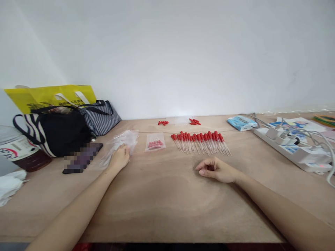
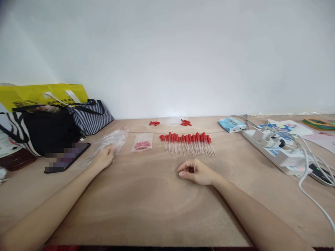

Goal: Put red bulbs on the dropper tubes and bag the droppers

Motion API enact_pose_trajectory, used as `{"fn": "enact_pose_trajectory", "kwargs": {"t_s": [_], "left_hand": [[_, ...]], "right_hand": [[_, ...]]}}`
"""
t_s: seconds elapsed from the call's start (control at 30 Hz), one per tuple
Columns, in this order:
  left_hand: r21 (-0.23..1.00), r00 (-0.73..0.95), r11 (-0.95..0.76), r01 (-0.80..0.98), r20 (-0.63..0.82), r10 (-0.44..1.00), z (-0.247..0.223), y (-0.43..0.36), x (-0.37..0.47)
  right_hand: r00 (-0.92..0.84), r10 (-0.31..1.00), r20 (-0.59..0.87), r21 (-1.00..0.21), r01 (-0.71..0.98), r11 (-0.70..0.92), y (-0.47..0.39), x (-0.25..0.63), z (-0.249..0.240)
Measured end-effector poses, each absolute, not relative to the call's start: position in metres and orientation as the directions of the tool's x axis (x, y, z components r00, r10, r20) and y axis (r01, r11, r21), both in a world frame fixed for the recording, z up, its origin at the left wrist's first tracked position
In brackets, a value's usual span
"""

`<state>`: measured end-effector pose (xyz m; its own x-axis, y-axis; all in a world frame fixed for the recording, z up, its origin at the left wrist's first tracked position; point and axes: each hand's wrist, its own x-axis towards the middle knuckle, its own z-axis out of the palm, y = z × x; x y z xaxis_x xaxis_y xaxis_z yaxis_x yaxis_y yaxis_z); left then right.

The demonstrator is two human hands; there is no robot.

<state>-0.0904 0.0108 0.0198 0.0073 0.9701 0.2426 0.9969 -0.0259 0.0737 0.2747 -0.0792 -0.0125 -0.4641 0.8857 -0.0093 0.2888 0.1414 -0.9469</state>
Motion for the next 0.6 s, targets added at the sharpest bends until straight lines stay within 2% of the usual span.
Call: {"fn": "enact_pose_trajectory", "kwargs": {"t_s": [0.07,0.13,0.17,0.23,0.3,0.33,0.47,0.6], "left_hand": [[0.147,0.111,-0.181,0.972,0.388,0.915,0.028,0.000,-0.081],[0.193,0.343,-0.479,0.856,0.482,0.806,0.033,-0.016,-0.062],[0.179,0.477,-0.601,0.779,0.453,0.753,0.033,-0.024,-0.051],[0.169,0.731,-0.775,0.609,0.259,0.631,0.031,-0.042,-0.027],[0.204,0.858,-0.846,0.492,0.051,0.511,0.028,-0.054,-0.008],[0.217,0.876,-0.855,0.471,-0.003,0.482,0.027,-0.058,-0.001],[0.254,0.861,-0.839,0.482,0.044,0.507,0.025,-0.058,0.009],[0.277,0.894,-0.856,0.436,-0.023,0.448,0.018,-0.052,0.015]], "right_hand": [[-0.446,0.895,0.003,-0.947,0.285,0.145,-0.080,0.274,-0.013],[-0.402,0.916,0.021,-0.945,0.291,0.149,-0.079,0.273,-0.015],[-0.365,0.930,0.041,-0.941,0.299,0.159,-0.078,0.273,-0.016],[-0.264,0.958,0.108,-0.919,0.342,0.198,-0.076,0.273,-0.018],[-0.155,0.968,0.196,-0.866,0.436,0.245,-0.072,0.276,-0.018],[-0.107,0.966,0.237,-0.825,0.503,0.258,-0.069,0.277,-0.017],[-0.011,0.937,0.348,-0.604,0.762,0.233,-0.049,0.283,-0.006],[0.036,0.939,0.343,-0.428,0.895,0.122,-0.016,0.275,0.009]]}}
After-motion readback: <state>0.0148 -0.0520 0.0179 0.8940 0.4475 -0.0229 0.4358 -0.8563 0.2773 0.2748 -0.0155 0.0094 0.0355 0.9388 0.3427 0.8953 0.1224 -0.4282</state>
